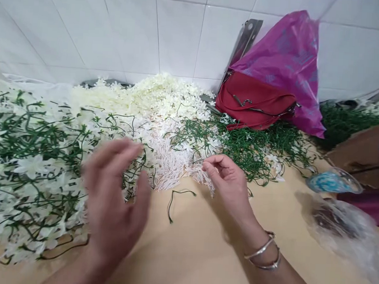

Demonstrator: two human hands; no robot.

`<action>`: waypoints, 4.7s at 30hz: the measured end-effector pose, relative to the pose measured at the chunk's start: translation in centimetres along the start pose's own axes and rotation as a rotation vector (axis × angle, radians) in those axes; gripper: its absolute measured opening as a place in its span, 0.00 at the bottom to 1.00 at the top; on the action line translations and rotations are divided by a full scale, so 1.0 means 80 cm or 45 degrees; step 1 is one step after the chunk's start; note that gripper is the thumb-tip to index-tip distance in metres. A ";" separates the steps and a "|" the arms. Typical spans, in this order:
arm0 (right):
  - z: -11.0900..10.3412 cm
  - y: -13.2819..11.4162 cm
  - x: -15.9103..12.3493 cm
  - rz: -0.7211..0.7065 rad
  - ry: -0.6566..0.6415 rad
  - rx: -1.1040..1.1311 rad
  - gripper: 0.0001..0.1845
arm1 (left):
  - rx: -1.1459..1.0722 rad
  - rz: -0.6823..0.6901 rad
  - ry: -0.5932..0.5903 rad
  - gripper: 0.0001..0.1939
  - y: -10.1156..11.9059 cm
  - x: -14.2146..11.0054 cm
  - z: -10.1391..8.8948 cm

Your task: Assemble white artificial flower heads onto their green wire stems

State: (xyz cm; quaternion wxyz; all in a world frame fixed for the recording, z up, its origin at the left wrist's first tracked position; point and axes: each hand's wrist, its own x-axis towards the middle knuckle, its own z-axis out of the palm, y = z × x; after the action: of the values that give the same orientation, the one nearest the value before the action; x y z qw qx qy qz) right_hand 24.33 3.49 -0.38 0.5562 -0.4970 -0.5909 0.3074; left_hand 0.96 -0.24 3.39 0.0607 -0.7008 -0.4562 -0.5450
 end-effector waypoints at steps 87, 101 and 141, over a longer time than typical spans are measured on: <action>0.012 -0.001 -0.008 0.210 0.019 0.185 0.16 | -0.603 -0.318 -0.578 0.09 -0.012 -0.013 0.117; 0.000 0.006 0.002 -0.046 0.126 0.027 0.03 | -0.279 0.109 -0.485 0.13 -0.007 -0.011 0.113; 0.017 0.004 -0.007 0.538 -0.534 0.470 0.18 | -0.719 -0.621 -0.560 0.06 -0.017 -0.058 0.057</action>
State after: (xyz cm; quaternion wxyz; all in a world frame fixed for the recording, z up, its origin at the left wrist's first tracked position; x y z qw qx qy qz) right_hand 23.05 3.32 -1.14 0.4275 -0.4254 -0.5107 0.6128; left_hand 3.23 0.54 -2.79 -0.3627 -0.6611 -0.4433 -0.4847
